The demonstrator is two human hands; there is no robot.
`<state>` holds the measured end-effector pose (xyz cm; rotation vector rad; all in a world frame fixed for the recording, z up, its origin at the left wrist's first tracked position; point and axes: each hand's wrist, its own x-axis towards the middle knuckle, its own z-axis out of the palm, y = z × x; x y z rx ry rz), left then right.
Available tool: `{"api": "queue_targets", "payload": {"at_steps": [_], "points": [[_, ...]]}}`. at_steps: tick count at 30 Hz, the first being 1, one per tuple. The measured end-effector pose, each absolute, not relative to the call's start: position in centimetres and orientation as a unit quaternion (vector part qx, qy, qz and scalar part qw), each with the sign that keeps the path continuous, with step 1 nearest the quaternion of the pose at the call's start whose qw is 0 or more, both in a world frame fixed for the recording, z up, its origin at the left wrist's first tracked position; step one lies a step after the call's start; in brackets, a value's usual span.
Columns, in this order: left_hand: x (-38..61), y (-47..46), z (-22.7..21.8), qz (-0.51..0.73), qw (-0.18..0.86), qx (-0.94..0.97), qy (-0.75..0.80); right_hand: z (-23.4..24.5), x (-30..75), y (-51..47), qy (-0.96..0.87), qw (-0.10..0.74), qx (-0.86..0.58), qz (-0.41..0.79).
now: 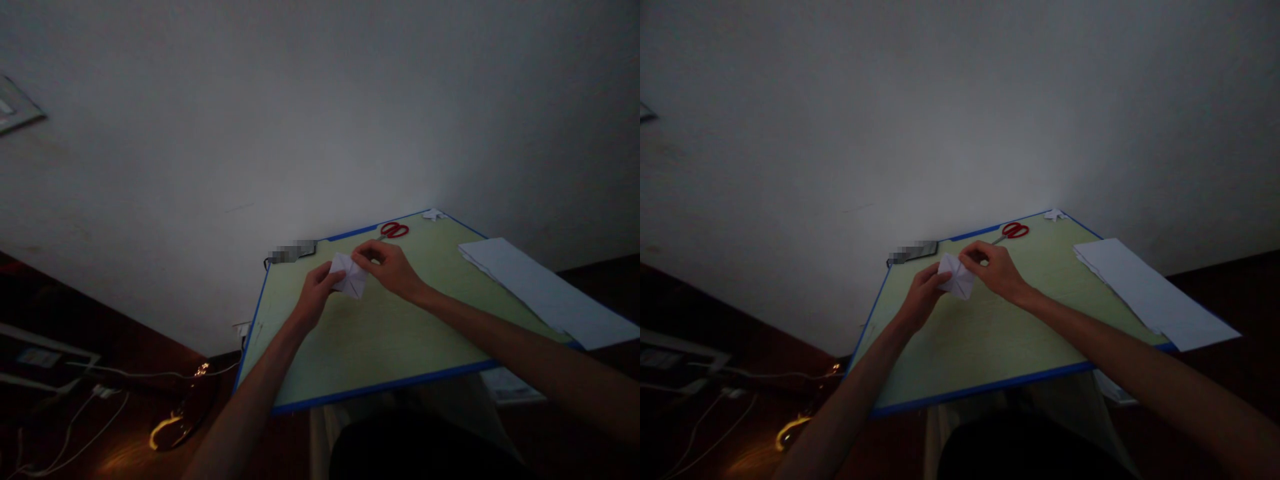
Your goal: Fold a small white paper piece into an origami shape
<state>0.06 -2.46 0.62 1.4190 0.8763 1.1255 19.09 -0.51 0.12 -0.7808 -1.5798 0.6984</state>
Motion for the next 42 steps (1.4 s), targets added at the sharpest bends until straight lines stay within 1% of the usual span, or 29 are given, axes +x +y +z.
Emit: {"api": "queue_targets", "payload": {"at_steps": [4,7,13,15,19,24,28,33,40,42], "points": [[0.3,-2.7,0.9,0.477,0.495,0.616,0.386,0.2,19.2,-0.5,-0.669,0.599,-0.337,0.283],[0.3,-2.7,0.8,0.489,0.469,0.619,0.398,0.2,19.2,-0.6,-0.660,0.606,-0.334,0.292],[0.2,-2.0,0.1,0.511,0.518,0.563,0.391,0.6,19.1,-0.8,-0.651,0.599,-0.326,0.334],[0.1,-1.9,0.0,0.517,0.518,0.556,0.394,0.5,19.1,-0.8,-0.657,0.588,-0.325,0.342],[0.1,-2.2,0.4,0.521,0.482,0.562,0.425,0.6,19.3,-0.8,-0.691,0.558,-0.324,0.325],[0.0,-2.8,1.3,0.510,0.425,0.589,0.461,0.7,19.5,-0.8,-0.741,0.521,-0.335,0.259],[0.0,-3.1,1.7,0.469,0.360,0.646,0.483,0.4,19.7,-0.6,-0.793,0.464,-0.343,0.196],[-0.2,-3.4,2.0,0.411,0.298,0.717,0.478,0.1,20.1,-0.5,-0.831,0.391,-0.357,0.174],[-0.7,-3.2,1.8,0.357,0.325,0.738,0.471,0.4,20.5,-0.7,-0.852,0.347,-0.338,0.199],[-0.7,-3.1,1.7,0.347,0.340,0.731,0.480,0.5,20.6,-0.7,-0.863,0.336,-0.331,0.183]]}}
